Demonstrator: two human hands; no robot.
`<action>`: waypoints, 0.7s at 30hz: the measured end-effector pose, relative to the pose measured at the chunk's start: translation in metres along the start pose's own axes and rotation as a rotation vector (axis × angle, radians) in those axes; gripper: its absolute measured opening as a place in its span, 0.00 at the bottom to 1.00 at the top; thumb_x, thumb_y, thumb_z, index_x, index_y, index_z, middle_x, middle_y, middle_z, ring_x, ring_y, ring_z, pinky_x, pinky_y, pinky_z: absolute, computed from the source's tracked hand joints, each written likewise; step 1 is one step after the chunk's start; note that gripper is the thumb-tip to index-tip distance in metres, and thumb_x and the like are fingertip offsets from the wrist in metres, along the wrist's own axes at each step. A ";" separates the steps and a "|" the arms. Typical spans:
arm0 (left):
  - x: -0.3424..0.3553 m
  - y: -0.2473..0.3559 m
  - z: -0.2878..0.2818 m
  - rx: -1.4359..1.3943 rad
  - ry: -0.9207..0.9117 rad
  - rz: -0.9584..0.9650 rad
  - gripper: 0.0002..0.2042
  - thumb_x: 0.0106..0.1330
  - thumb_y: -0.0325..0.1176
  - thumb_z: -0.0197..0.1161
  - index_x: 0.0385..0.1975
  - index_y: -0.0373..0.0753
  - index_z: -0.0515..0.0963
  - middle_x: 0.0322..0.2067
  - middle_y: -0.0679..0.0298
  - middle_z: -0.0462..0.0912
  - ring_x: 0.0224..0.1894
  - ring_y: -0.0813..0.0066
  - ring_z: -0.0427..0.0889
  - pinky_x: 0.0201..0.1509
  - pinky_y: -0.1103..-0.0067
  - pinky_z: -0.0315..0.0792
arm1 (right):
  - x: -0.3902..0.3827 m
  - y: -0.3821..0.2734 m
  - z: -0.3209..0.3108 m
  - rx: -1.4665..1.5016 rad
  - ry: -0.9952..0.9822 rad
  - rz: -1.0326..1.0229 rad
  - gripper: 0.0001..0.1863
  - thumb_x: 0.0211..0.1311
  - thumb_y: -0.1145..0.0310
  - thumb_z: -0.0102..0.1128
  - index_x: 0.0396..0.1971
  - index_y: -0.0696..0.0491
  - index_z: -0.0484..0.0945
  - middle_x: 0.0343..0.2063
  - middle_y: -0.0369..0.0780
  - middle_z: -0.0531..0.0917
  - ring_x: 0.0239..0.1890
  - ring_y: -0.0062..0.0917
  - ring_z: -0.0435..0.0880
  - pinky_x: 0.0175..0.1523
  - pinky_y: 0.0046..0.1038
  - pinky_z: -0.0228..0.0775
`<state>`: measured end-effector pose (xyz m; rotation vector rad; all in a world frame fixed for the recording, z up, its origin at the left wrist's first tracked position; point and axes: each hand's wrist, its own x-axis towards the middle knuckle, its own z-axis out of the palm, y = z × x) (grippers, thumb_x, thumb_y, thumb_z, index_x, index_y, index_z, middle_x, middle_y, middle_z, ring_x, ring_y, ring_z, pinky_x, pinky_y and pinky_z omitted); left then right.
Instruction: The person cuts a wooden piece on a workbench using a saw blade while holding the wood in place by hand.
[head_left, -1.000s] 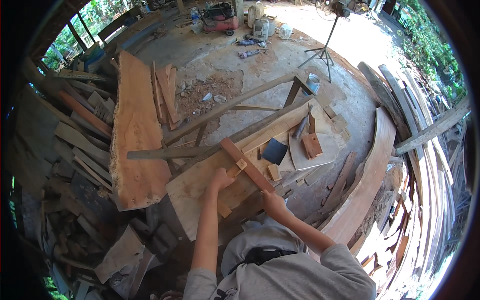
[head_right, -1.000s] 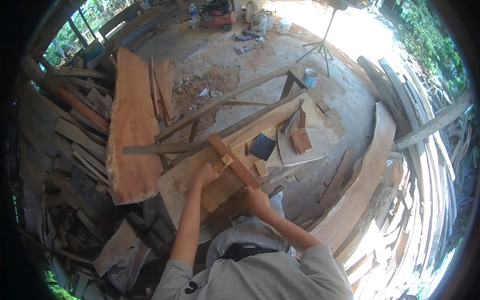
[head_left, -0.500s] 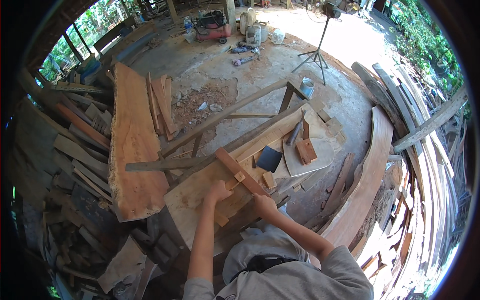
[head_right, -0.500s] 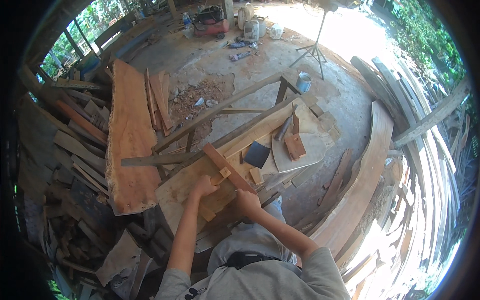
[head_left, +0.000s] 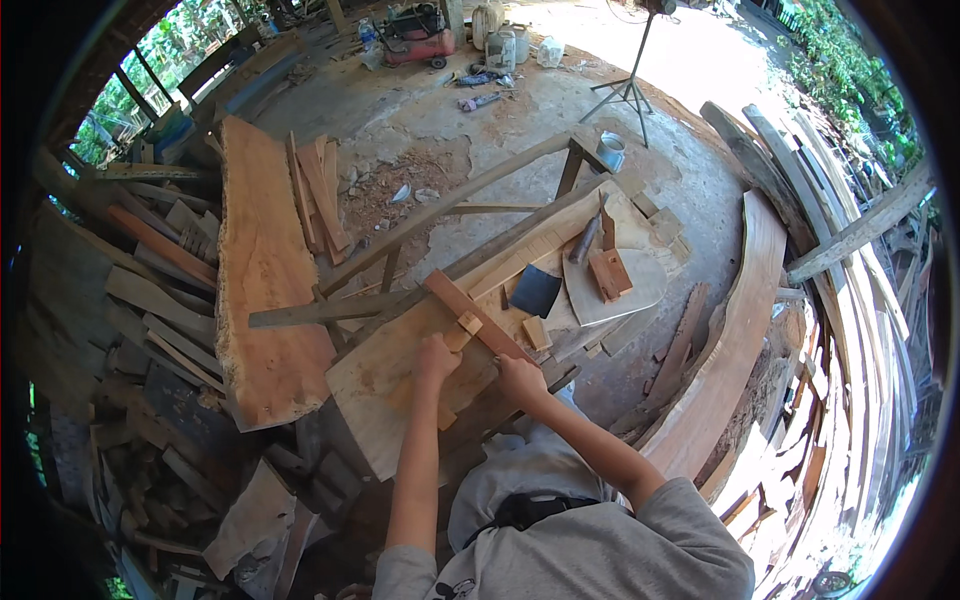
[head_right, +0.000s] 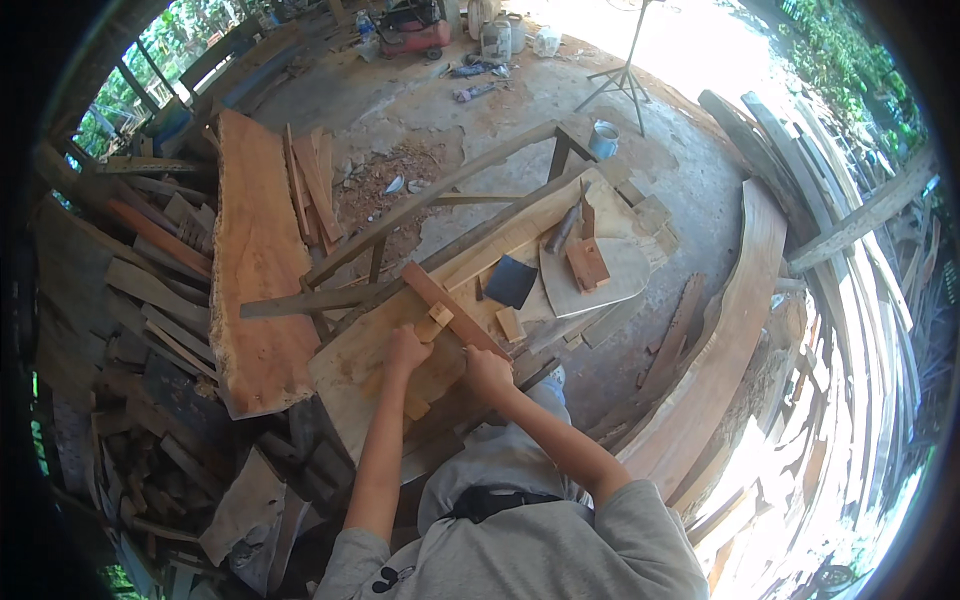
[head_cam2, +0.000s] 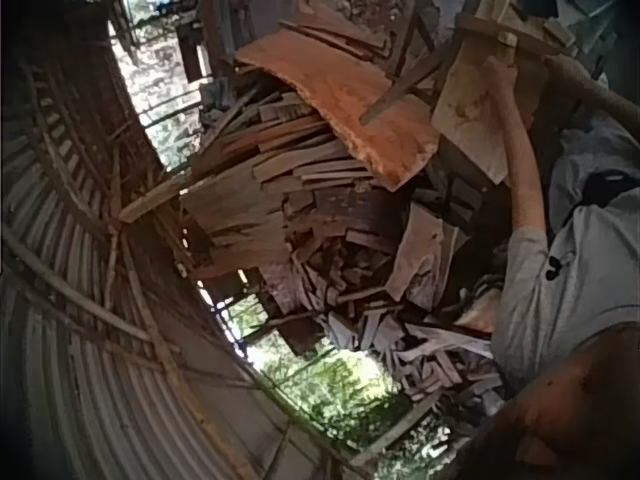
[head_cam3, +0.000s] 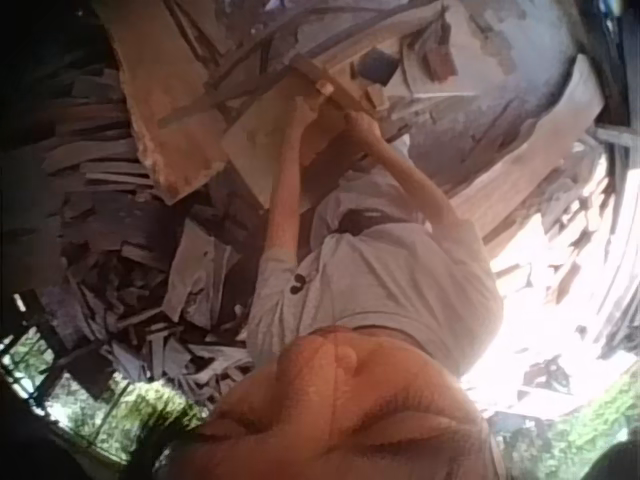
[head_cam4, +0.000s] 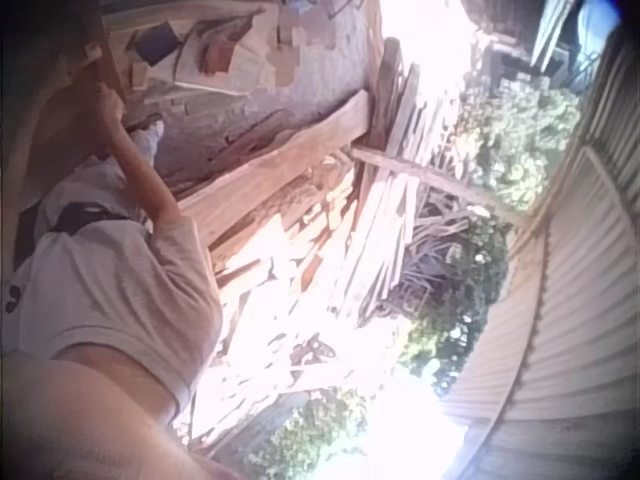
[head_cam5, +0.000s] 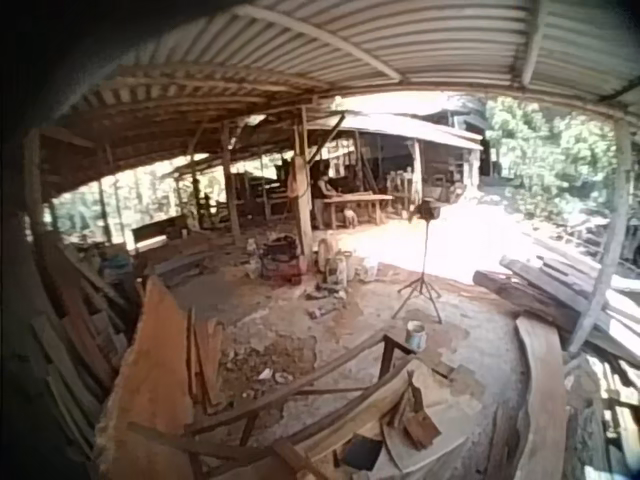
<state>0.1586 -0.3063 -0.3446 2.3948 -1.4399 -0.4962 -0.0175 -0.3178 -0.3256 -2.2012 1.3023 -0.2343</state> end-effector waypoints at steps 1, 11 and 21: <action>0.003 -0.001 -0.002 -0.011 -0.014 0.007 0.16 0.38 0.37 0.63 0.24 0.31 0.73 0.24 0.48 0.75 0.32 0.57 0.75 0.36 0.71 0.70 | -0.008 0.003 -0.005 -0.006 -0.025 0.007 0.09 0.48 0.69 0.45 0.30 0.55 0.69 0.18 0.49 0.76 0.24 0.42 0.76 0.29 0.39 0.68; 0.011 -0.010 -0.003 -0.076 -0.235 0.134 0.19 0.36 0.37 0.64 0.28 0.31 0.74 0.28 0.50 0.76 0.34 0.55 0.75 0.38 0.72 0.69 | -0.072 0.026 -0.032 -0.063 -0.178 0.095 0.08 0.49 0.70 0.43 0.29 0.57 0.66 0.19 0.49 0.75 0.24 0.43 0.76 0.28 0.41 0.66; 0.024 -0.011 -0.011 -0.281 -0.554 -0.003 0.18 0.38 0.36 0.62 0.23 0.24 0.72 0.18 0.55 0.76 0.22 0.68 0.77 0.25 0.76 0.69 | -0.021 0.008 -0.015 -0.096 -0.131 0.025 0.08 0.48 0.71 0.43 0.29 0.57 0.67 0.20 0.49 0.76 0.27 0.42 0.76 0.31 0.40 0.68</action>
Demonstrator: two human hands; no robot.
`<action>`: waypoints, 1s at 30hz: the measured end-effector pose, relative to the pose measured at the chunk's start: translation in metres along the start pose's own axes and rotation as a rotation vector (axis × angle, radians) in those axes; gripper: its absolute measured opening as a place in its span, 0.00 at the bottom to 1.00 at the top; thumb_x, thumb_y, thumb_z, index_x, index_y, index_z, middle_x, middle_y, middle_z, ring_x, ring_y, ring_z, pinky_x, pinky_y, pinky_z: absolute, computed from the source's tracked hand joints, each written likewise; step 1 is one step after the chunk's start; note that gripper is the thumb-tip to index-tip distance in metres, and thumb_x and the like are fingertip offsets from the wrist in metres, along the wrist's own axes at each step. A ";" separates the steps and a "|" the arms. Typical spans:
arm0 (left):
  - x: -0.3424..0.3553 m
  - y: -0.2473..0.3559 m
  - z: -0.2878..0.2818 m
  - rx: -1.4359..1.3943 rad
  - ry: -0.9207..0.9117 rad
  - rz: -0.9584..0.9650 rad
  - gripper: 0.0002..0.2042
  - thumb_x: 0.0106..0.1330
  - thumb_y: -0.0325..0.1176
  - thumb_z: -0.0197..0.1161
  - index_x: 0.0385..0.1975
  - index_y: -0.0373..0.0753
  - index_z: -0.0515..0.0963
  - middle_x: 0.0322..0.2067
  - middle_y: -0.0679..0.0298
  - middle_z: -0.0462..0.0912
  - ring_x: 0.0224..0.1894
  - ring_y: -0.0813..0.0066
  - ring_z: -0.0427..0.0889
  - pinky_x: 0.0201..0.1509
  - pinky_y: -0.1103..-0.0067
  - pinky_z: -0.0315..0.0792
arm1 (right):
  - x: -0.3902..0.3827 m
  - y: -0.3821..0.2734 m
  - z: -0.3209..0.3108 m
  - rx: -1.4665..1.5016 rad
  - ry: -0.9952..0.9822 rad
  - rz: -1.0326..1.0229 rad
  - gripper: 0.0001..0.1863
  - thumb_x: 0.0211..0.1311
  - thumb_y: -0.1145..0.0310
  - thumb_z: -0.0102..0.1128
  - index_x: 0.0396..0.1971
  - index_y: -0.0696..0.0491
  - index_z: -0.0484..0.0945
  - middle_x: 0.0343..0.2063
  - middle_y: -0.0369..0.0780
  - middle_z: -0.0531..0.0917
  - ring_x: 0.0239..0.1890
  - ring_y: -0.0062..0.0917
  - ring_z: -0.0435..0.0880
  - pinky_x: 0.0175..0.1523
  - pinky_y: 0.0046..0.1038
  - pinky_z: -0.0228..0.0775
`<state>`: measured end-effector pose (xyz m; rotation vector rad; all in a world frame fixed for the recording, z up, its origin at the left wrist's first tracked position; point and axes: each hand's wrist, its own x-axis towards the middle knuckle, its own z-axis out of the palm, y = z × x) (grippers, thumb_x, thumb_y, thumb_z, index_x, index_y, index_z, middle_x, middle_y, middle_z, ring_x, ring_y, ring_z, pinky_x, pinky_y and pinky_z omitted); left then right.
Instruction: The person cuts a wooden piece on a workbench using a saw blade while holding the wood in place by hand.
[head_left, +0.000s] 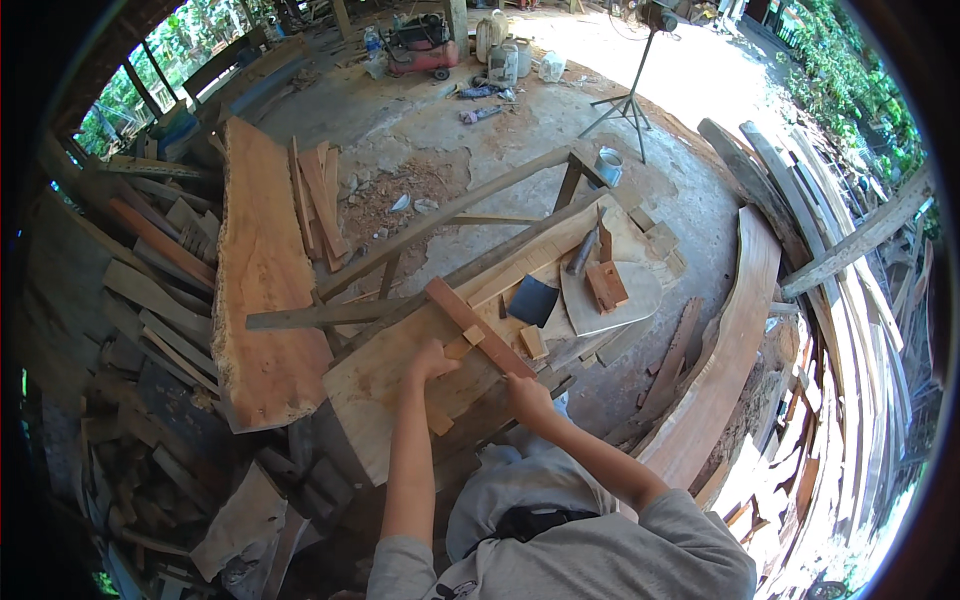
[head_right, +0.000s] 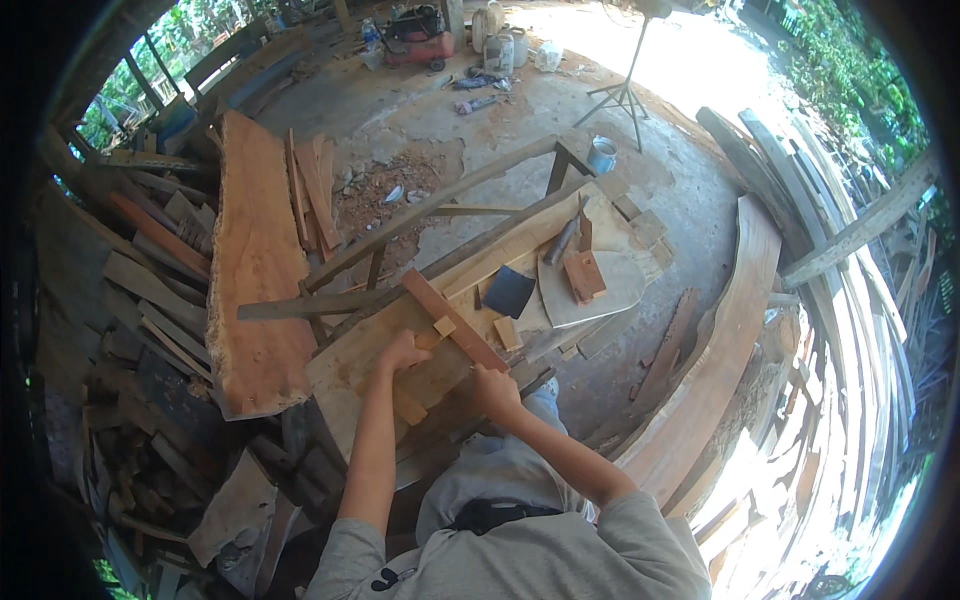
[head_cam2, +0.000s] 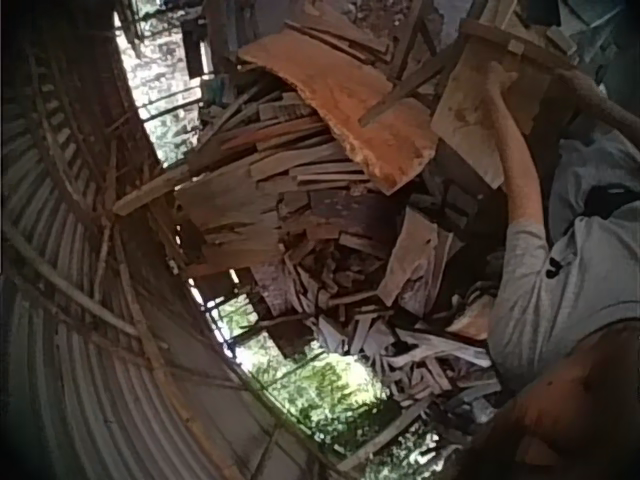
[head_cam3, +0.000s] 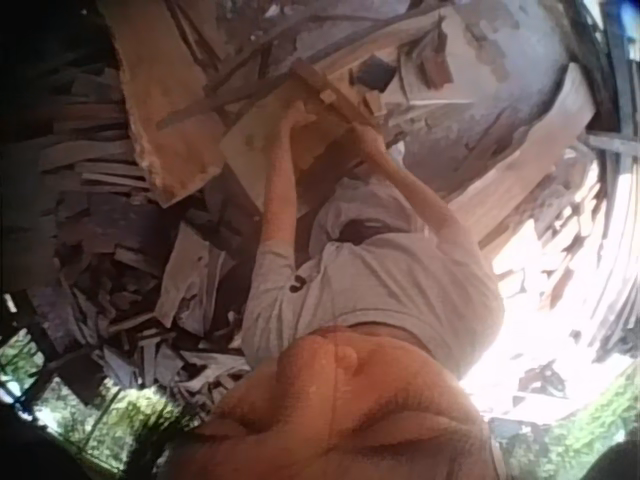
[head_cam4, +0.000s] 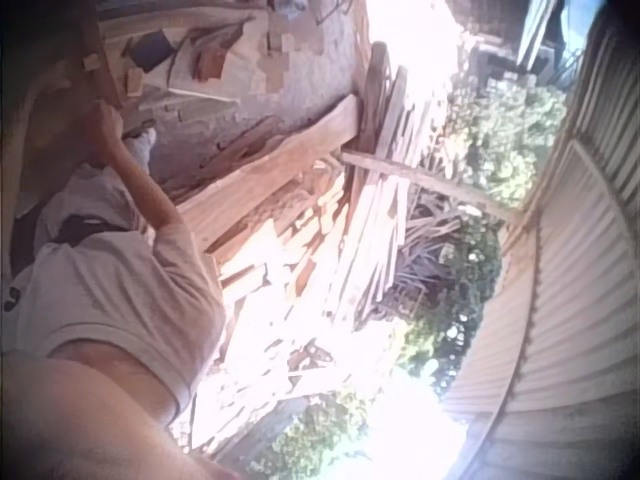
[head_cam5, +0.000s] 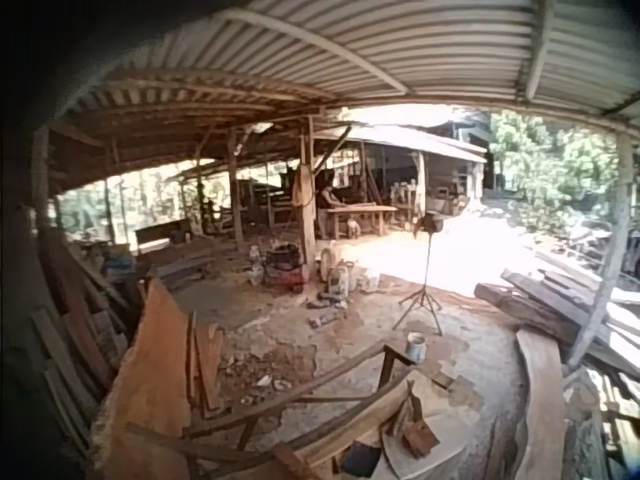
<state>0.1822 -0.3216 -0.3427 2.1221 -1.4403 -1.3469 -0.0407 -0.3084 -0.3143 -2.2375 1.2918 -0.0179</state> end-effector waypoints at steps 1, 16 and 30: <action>0.001 -0.001 0.000 -0.005 0.017 0.017 0.18 0.38 0.36 0.62 0.23 0.24 0.72 0.18 0.55 0.76 0.22 0.68 0.77 0.25 0.76 0.69 | -0.018 0.008 -0.004 0.057 0.016 0.029 0.08 0.49 0.71 0.43 0.30 0.57 0.67 0.20 0.49 0.76 0.27 0.42 0.76 0.31 0.40 0.67; 0.006 -0.012 0.000 -0.062 0.023 0.048 0.17 0.36 0.36 0.61 0.21 0.26 0.73 0.16 0.54 0.75 0.18 0.67 0.76 0.24 0.77 0.68 | 0.004 0.003 0.012 0.019 0.042 0.012 0.08 0.48 0.70 0.43 0.29 0.56 0.68 0.19 0.48 0.76 0.24 0.42 0.76 0.28 0.39 0.67; -0.013 0.003 0.024 0.551 0.549 0.186 0.21 0.41 0.38 0.61 0.35 0.33 0.69 0.29 0.51 0.75 0.35 0.64 0.75 0.37 0.72 0.68 | 0.049 -0.019 0.016 0.086 0.062 -0.001 0.09 0.52 0.68 0.41 0.27 0.56 0.69 0.20 0.51 0.76 0.25 0.43 0.76 0.30 0.41 0.66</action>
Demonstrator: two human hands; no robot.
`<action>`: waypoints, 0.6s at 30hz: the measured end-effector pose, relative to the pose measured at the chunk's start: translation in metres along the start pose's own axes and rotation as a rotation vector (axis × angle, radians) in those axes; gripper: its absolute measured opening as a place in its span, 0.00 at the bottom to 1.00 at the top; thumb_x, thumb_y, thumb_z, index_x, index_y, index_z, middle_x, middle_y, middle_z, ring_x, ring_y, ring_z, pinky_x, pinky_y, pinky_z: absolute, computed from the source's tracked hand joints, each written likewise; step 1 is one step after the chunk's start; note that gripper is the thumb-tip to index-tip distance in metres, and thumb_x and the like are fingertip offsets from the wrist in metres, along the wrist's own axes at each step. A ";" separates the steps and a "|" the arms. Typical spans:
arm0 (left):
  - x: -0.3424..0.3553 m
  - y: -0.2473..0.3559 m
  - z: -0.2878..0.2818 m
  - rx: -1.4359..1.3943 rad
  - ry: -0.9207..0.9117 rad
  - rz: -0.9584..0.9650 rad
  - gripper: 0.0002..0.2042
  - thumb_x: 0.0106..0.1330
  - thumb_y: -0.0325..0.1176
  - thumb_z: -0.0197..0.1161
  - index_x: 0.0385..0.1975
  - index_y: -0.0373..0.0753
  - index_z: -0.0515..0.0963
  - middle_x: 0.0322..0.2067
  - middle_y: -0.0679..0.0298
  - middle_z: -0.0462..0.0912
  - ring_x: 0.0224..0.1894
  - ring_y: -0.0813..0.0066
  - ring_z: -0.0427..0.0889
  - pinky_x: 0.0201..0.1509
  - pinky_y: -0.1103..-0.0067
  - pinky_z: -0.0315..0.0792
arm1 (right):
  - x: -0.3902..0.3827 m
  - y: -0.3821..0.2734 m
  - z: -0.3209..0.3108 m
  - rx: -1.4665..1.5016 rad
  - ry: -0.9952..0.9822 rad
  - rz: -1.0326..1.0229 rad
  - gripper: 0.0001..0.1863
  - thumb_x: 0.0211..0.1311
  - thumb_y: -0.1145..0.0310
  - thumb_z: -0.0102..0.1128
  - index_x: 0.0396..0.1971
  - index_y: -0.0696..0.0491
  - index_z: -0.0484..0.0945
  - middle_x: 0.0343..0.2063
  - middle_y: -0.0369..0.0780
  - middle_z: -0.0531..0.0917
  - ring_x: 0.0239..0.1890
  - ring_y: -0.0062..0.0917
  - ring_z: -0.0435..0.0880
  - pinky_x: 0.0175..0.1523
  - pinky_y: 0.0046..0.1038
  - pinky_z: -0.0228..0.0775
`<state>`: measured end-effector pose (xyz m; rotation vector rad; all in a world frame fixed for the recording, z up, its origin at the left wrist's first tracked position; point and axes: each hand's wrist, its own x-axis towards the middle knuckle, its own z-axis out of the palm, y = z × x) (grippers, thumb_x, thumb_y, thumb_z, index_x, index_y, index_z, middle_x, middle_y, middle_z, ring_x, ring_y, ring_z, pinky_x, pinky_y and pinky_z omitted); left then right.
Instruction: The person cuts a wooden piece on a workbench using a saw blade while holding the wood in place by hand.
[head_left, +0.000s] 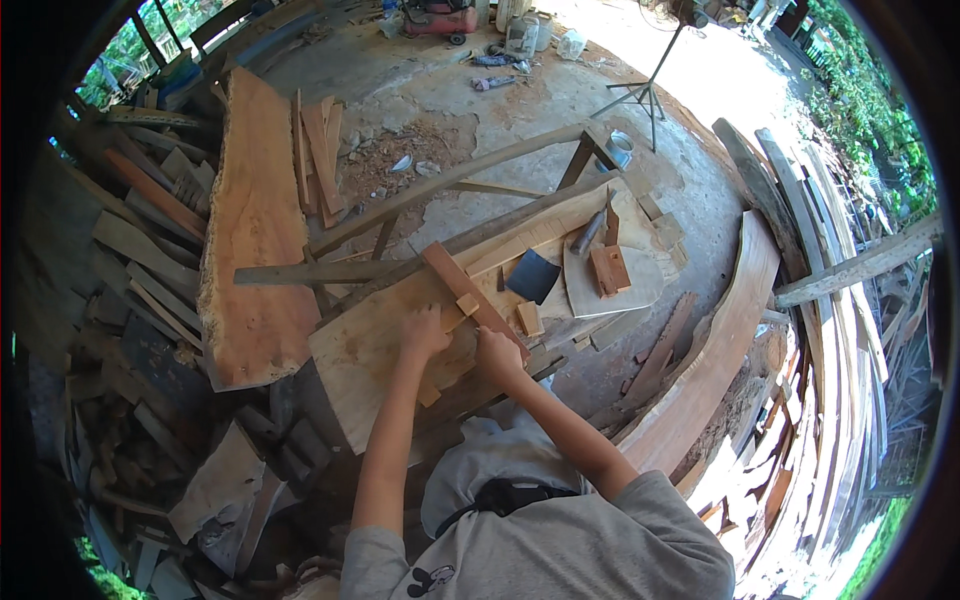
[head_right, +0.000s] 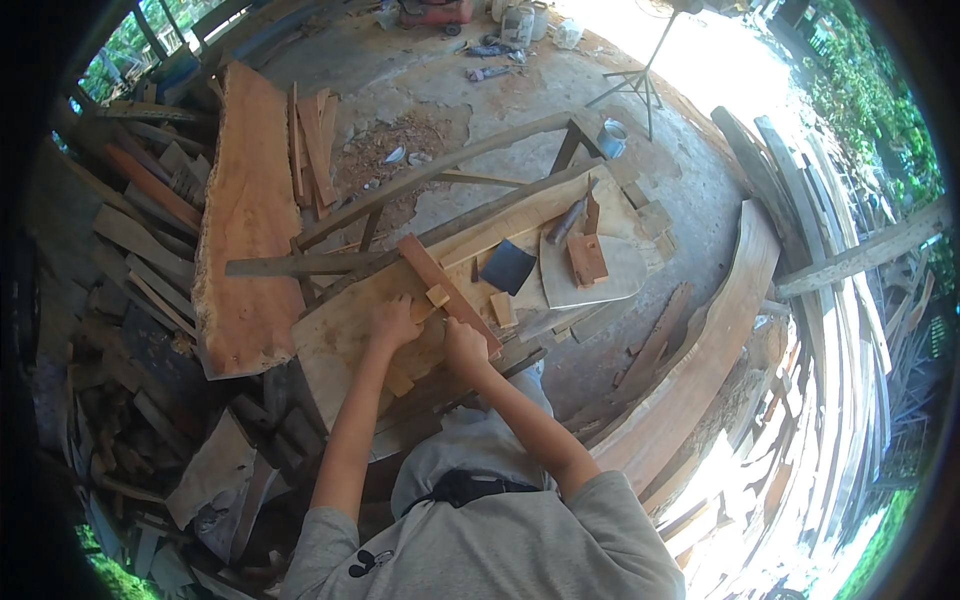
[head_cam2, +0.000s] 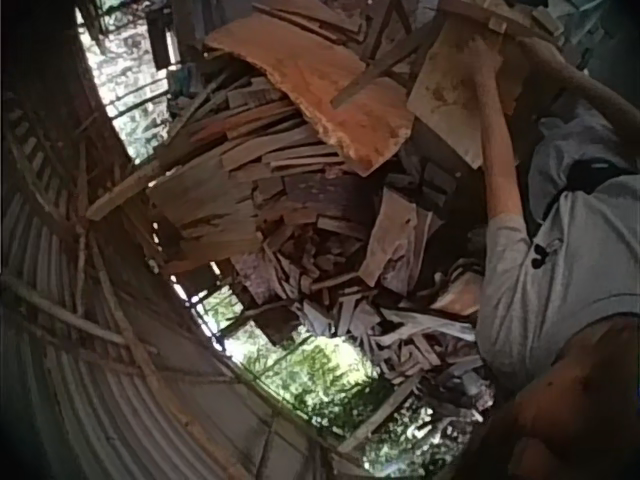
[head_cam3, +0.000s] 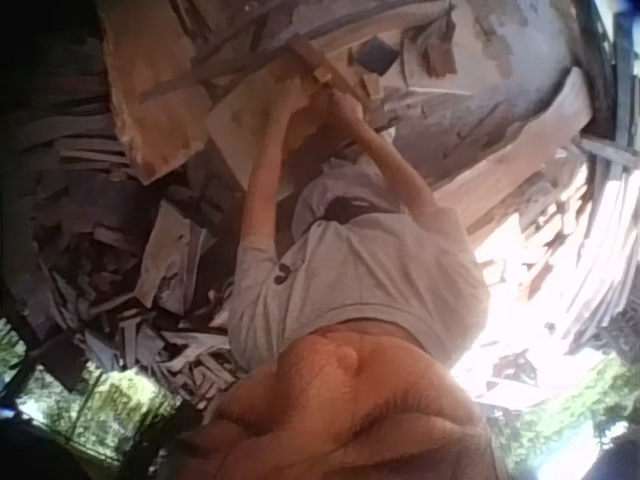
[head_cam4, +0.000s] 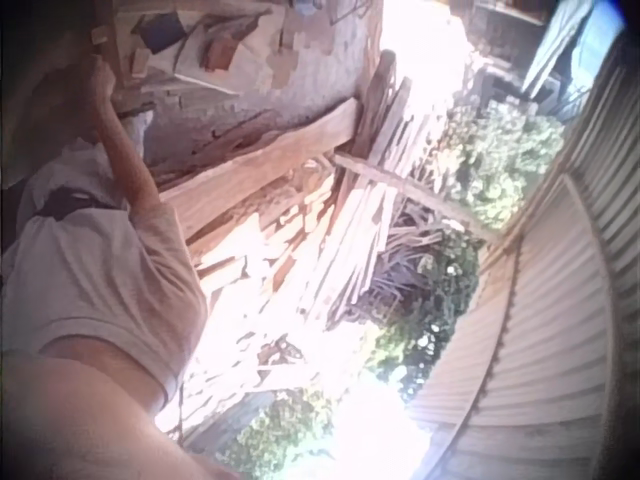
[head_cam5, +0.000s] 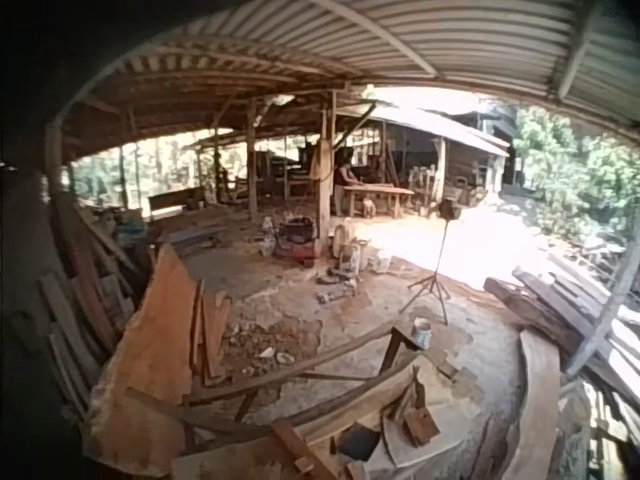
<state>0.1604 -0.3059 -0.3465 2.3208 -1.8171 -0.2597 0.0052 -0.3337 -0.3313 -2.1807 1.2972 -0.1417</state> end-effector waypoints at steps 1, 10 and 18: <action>-0.007 0.007 0.003 -0.008 -0.021 -0.006 0.21 0.41 0.38 0.61 0.35 0.33 0.69 0.29 0.51 0.75 0.35 0.64 0.75 0.37 0.72 0.68 | 0.001 0.000 0.001 -0.011 0.019 0.005 0.09 0.52 0.68 0.41 0.27 0.56 0.69 0.20 0.51 0.76 0.25 0.43 0.76 0.30 0.41 0.66; 0.001 0.012 0.003 -0.090 -0.024 -0.249 0.14 0.42 0.35 0.61 0.28 0.35 0.72 0.28 0.52 0.76 0.31 0.58 0.76 0.35 0.71 0.71 | -0.009 0.005 -0.006 0.030 0.037 -0.031 0.10 0.53 0.67 0.41 0.29 0.57 0.69 0.20 0.52 0.75 0.25 0.45 0.75 0.32 0.42 0.65; 0.019 -0.010 -0.005 -0.342 -0.221 -0.207 0.16 0.38 0.34 0.60 0.27 0.30 0.74 0.27 0.46 0.75 0.34 0.55 0.75 0.38 0.71 0.70 | -0.102 0.047 -0.045 -0.050 -0.080 0.097 0.11 0.54 0.66 0.42 0.30 0.58 0.69 0.18 0.53 0.74 0.25 0.46 0.74 0.31 0.42 0.65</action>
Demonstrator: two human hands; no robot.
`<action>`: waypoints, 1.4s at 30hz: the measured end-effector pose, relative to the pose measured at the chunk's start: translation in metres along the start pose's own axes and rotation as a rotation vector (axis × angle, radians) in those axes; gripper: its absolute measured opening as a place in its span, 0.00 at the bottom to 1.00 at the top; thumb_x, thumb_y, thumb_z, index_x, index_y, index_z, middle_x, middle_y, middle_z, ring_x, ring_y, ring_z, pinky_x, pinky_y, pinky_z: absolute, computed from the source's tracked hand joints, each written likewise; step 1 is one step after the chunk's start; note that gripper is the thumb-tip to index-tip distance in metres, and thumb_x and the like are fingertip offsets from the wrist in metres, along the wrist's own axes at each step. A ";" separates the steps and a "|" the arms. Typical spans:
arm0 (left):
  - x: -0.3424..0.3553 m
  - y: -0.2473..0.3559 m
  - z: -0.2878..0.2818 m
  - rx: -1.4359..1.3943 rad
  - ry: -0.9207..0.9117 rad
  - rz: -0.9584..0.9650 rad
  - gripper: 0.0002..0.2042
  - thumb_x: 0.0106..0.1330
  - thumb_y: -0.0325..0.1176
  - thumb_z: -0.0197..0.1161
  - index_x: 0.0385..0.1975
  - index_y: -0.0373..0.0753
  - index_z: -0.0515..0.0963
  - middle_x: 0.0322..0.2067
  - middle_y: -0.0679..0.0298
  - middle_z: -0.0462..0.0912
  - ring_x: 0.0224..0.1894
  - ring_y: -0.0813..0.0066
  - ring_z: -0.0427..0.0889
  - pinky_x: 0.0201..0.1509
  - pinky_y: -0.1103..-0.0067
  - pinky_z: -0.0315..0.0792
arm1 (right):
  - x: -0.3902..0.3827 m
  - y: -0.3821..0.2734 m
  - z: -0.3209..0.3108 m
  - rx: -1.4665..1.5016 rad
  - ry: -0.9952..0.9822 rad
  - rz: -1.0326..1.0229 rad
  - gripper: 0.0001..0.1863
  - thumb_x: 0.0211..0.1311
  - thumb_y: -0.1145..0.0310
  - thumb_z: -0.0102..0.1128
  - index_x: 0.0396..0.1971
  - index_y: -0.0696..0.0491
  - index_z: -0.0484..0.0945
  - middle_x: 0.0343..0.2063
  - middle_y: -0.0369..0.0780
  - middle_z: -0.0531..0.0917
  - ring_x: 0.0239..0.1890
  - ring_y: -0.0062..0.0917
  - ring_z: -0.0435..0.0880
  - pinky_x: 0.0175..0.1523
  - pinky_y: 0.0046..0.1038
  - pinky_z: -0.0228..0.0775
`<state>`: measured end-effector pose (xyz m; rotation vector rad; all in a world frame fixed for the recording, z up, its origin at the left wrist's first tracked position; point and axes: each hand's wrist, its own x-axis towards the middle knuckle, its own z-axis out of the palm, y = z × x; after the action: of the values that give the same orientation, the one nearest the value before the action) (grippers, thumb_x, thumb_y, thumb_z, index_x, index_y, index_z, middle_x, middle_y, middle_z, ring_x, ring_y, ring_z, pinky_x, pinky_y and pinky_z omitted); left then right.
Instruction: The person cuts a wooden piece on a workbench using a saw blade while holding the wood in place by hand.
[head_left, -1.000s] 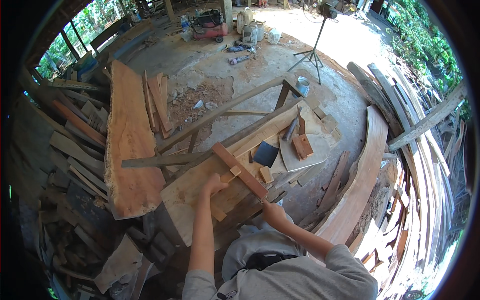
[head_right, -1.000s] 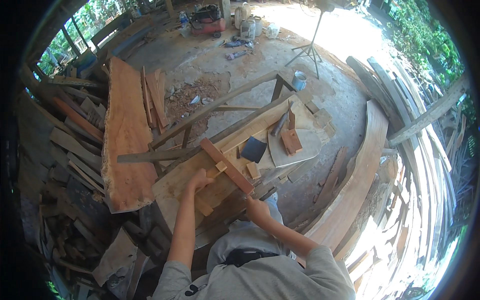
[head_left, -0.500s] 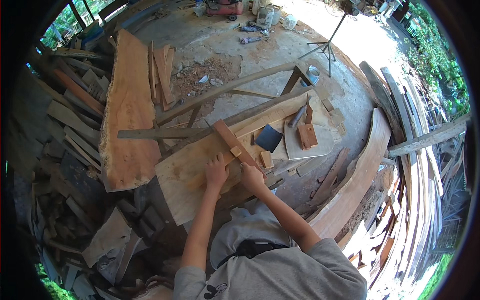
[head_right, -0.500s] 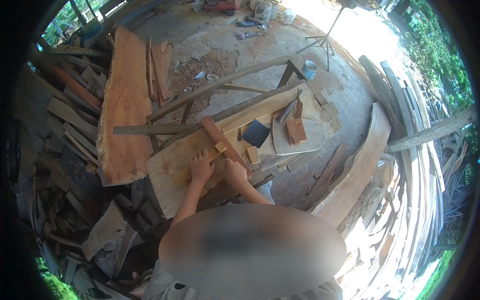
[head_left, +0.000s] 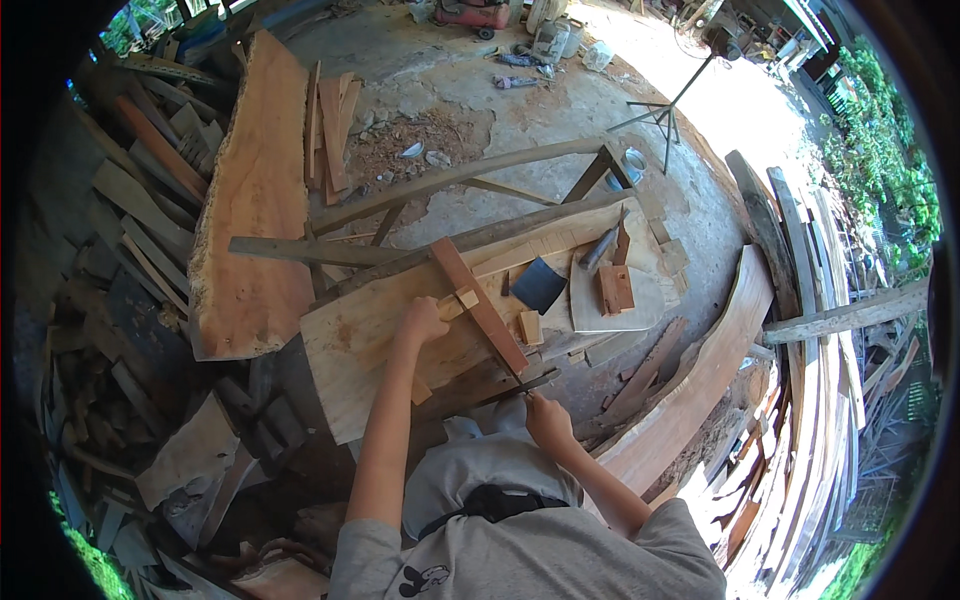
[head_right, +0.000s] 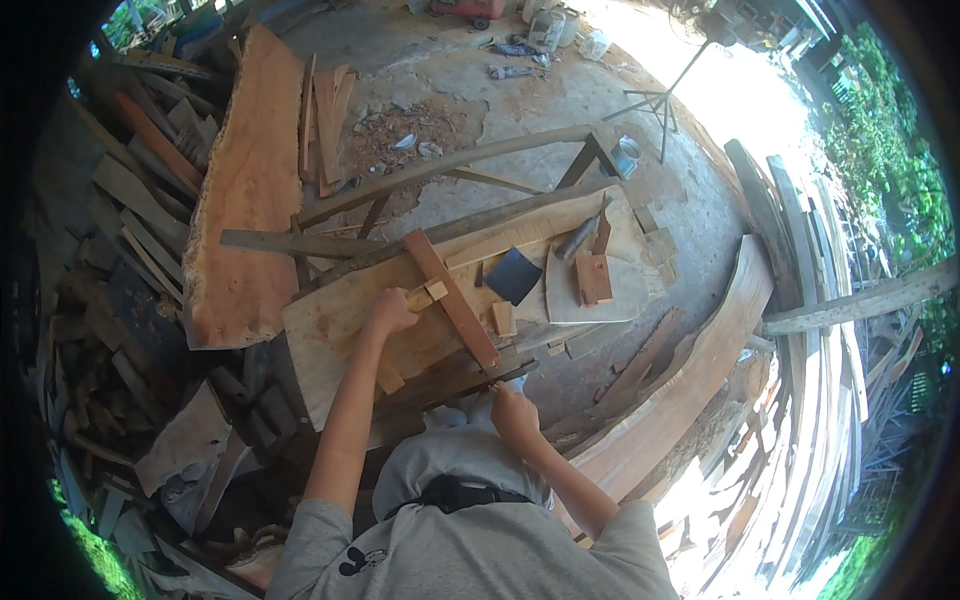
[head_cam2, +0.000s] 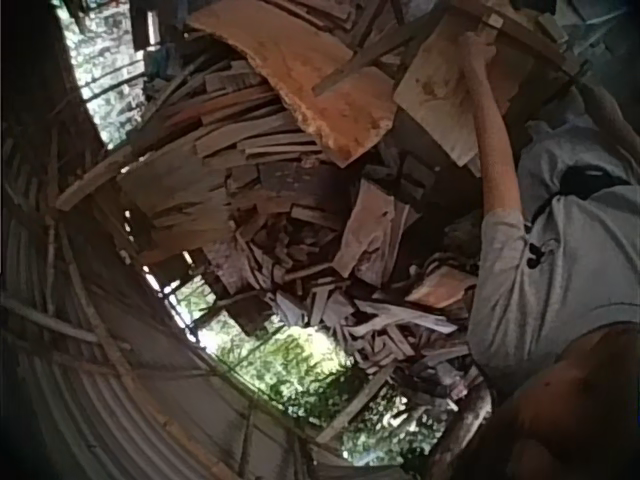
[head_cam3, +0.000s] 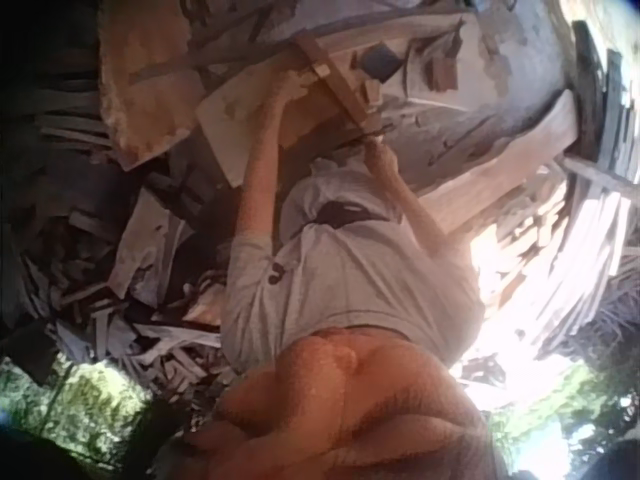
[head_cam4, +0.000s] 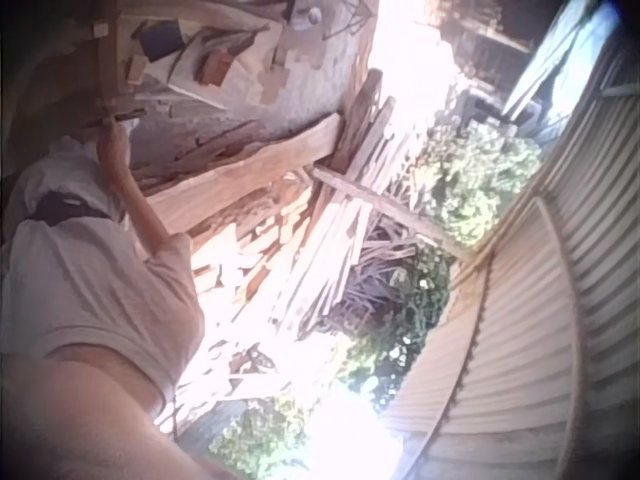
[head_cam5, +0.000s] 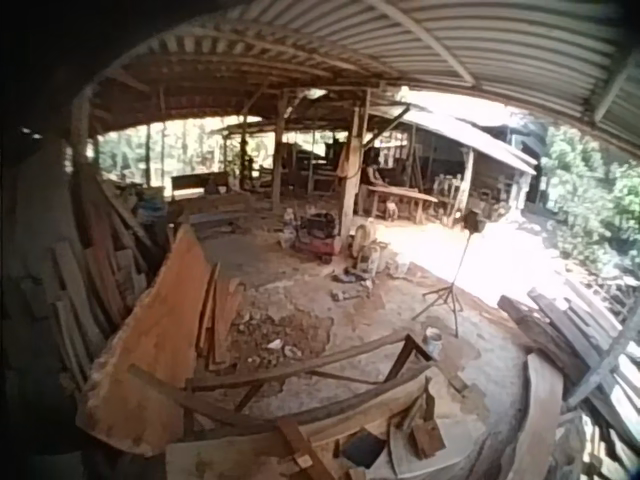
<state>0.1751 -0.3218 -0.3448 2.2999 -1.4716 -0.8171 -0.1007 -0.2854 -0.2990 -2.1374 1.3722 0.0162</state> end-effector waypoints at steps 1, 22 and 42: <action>0.001 -0.001 -0.001 0.001 0.014 0.013 0.16 0.38 0.34 0.60 0.27 0.30 0.74 0.27 0.46 0.75 0.34 0.55 0.75 0.38 0.71 0.70 | 0.000 0.000 0.003 0.011 0.014 0.010 0.11 0.53 0.67 0.42 0.30 0.58 0.69 0.17 0.53 0.74 0.24 0.46 0.74 0.30 0.42 0.65; -0.003 0.011 -0.010 0.214 -0.204 0.048 0.17 0.37 0.41 0.60 0.24 0.34 0.75 0.28 0.53 0.77 0.33 0.60 0.76 0.39 0.72 0.69 | 0.107 -0.064 0.030 0.059 0.052 -0.079 0.09 0.51 0.69 0.42 0.25 0.59 0.69 0.22 0.52 0.76 0.28 0.44 0.76 0.34 0.41 0.67; -0.004 -0.001 0.005 0.020 -0.196 -0.065 0.21 0.39 0.39 0.60 0.27 0.26 0.73 0.30 0.44 0.75 0.36 0.56 0.75 0.40 0.72 0.69 | 0.022 -0.019 0.010 -0.013 0.014 0.027 0.12 0.56 0.63 0.41 0.27 0.56 0.70 0.18 0.52 0.75 0.24 0.46 0.74 0.31 0.42 0.66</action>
<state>0.1716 -0.3178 -0.3481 2.3499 -1.4950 -1.0783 -0.0714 -0.2936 -0.3052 -2.1337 1.4122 0.0211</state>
